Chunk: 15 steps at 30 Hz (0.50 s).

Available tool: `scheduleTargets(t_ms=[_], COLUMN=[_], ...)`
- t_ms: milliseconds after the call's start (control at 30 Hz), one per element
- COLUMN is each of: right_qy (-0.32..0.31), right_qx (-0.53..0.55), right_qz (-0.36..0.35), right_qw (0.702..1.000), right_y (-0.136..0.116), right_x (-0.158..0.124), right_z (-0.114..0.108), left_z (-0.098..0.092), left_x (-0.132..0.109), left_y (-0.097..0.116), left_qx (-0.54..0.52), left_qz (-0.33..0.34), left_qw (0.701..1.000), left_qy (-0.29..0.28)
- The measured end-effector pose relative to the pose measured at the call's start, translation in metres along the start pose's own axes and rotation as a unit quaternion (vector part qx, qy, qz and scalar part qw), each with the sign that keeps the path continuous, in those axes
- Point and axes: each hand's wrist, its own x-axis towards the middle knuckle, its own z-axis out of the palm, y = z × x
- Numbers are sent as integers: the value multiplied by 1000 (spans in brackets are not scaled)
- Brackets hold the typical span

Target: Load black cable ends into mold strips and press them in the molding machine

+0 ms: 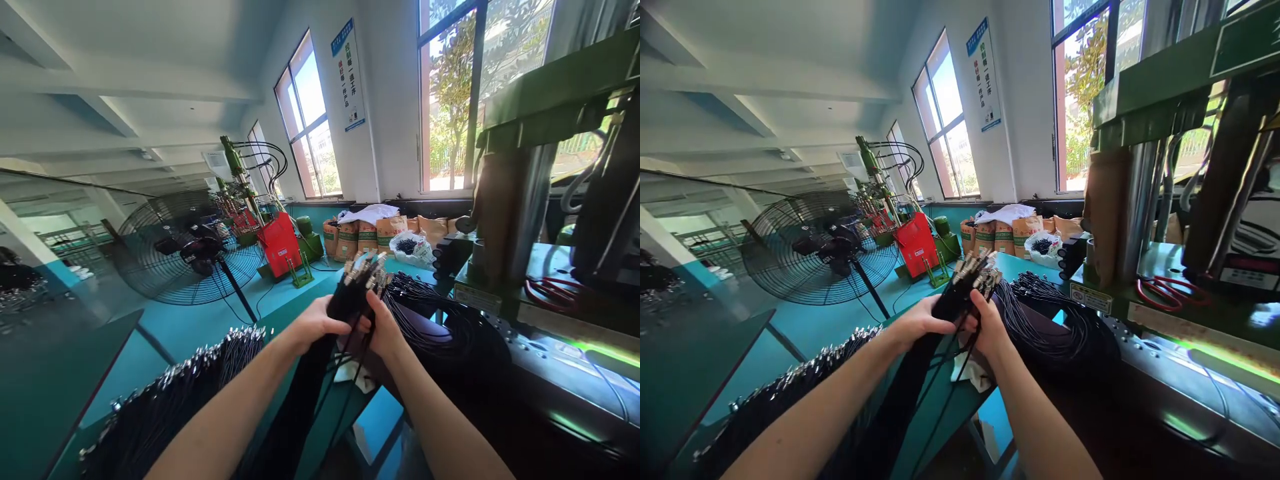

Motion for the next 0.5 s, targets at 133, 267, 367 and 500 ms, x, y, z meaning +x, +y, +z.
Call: scheduleTargets(t_ms=[133, 267, 367, 500], right_qy=[34, 29, 76, 95], right_qx=[-4, -50, -102, -112], right_qz=[-64, -69, -35, -6], right_qw=[997, 996, 991, 989], right_y=[2, 7, 8, -12], right_x=[-2, -12, -10, 6], right_z=[3, 6, 12, 33], left_z=[29, 45, 51, 49], left_x=[5, 3, -11, -76], left_y=[-19, -34, -30, -36], left_qx=[203, 458, 501, 383], left_qz=[32, 37, 31, 148], left_qw=[976, 876, 850, 879], left_qy=[68, 144, 159, 242])
